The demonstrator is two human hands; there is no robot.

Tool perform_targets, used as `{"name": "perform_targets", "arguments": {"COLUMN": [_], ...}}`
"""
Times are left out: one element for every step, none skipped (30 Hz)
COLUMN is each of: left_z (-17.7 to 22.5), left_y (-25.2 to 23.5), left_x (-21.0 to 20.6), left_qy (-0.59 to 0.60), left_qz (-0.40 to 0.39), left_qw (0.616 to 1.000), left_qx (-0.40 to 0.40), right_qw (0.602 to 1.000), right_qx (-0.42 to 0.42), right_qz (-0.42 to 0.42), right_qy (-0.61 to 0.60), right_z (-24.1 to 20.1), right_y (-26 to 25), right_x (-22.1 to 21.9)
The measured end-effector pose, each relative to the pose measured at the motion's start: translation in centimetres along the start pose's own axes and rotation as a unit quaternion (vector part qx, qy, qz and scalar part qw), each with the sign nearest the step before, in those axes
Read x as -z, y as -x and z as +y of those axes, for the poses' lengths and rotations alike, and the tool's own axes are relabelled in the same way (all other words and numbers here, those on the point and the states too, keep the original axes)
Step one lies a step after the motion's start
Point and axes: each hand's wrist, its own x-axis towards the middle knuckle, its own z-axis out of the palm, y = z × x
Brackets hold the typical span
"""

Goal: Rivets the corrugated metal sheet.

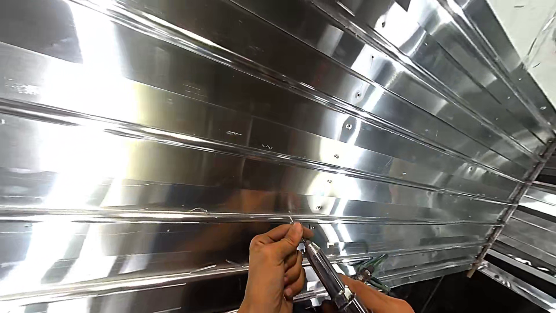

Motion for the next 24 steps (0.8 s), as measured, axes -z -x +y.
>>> {"name": "perform_targets", "arguments": {"left_z": [0.0, 0.0, -0.1, -0.2, -0.3, -0.5, -0.5, -0.5, -0.3, -0.2, 0.1, 0.4, 0.8, 1.3, 1.9, 2.7, 3.7, 4.8, 6.1, 7.7, 9.5, 11.8, 14.2, 16.2], "left_y": [0.1, 0.2, 0.3, 0.5, 0.6, 0.6, 0.2, -0.7, -2.0, -3.3, -4.7, -6.1, -7.3, -8.2, -9.0, -9.5, -9.7, -9.4, -8.7, -8.0, -7.3, -6.7, -6.3, -6.4], "left_x": [0.0, 0.0, 0.0, 0.1, 0.2, 0.2, 0.0, -0.6, -1.4, -2.7, -4.3, -6.2, -8.2, -9.9, -11.2, -12.0, -12.0, -11.3, -10.0, -8.1, -6.0, -3.7, -1.3, 1.2], "left_qy": [-0.005, -0.008, -0.008, -0.012, -0.026, -0.057, -0.107, -0.166, -0.217, -0.255, -0.277, -0.282, -0.283, -0.289, -0.307, -0.344, -0.397, -0.451, -0.495, -0.516, -0.514, -0.499, -0.48, -0.445], "left_qz": [0.001, 0.003, 0.003, 0.001, -0.006, -0.018, -0.031, -0.042, -0.06, -0.083, -0.106, -0.121, -0.129, -0.132, -0.134, -0.137, -0.134, -0.12, -0.088, -0.042, 0.007, 0.044, 0.075, 0.091], "left_qw": [1.0, 1.0, 1.0, 1.0, 1.0, 0.998, 0.993, 0.983, 0.968, 0.955, 0.944, 0.939, 0.936, 0.934, 0.926, 0.909, 0.876, 0.833, 0.773, 0.705, 0.643, 0.604, 0.591, 0.617], "left_qx": [0.008, 0.016, 0.022, 0.021, 0.013, -0.005, -0.033, -0.073, -0.109, -0.13, -0.144, -0.155, -0.162, -0.166, -0.173, -0.194, -0.236, -0.299, -0.387, -0.484, -0.567, -0.62, -0.644, -0.642], "right_qw": [1.0, 1.0, 1.0, 1.0, 1.0, 1.0, 1.0, 1.0, 0.999, 0.998, 0.996, 0.994, 0.991, 0.989, 0.989, 0.989, 0.99, 0.99, 0.99, 0.988, 0.985, 0.984, 0.984, 0.986], "right_qx": [0.001, 0.003, 0.006, 0.008, 0.007, 0.003, -0.004, -0.014, -0.026, -0.035, -0.032, -0.02, -0.006, 0.004, 0.006, 0.002, -0.004, -0.012, -0.015, -0.01, -0.006, -0.006, -0.011, -0.027], "right_qz": [-0.001, 0.0, 0.004, 0.007, 0.01, 0.013, 0.018, 0.027, 0.039, 0.055, 0.078, 0.106, 0.131, 0.146, 0.148, 0.14, 0.126, 0.111, 0.099, 0.092, 0.088, 0.083, 0.071, 0.058], "right_qy": [0.005, 0.01, 0.015, 0.019, 0.019, 0.018, 0.013, 0.004, -0.007, -0.019, -0.023, -0.016, -0.003, 0.012, 0.028, 0.046, 0.065, 0.082, 0.101, 0.124, 0.146, 0.16, 0.163, 0.155], "right_z": [0.0, 0.0, -0.1, -0.1, -0.1, -0.2, -0.2, -0.2, 0.0, 0.3, 0.7, 1.2, 1.7, 2.0, 2.3, 2.5, 2.5, 2.5, 2.4, 2.3, 2.3, 2.3, 2.3, 2.2], "right_y": [0.1, 0.2, 0.4, 0.5, 0.6, 0.5, 0.2, -0.5, -1.5, -2.6, -4.0, -5.7, -7.5, -9.3, -11.1, -12.6, -13.8, -14.8, -15.5, -16.0, -16.3, -16.5, -16.7, -17.1], "right_x": [-0.2, -0.4, -0.5, -0.7, -0.7, -0.5, -0.1, 0.5, 1.3, 2.2, 3.2, 4.3, 5.4, 6.3, 7.3, 8.2, 8.9, 9.5, 9.8, 10.0, 9.9, 10.0, 10.2, 10.4]}}
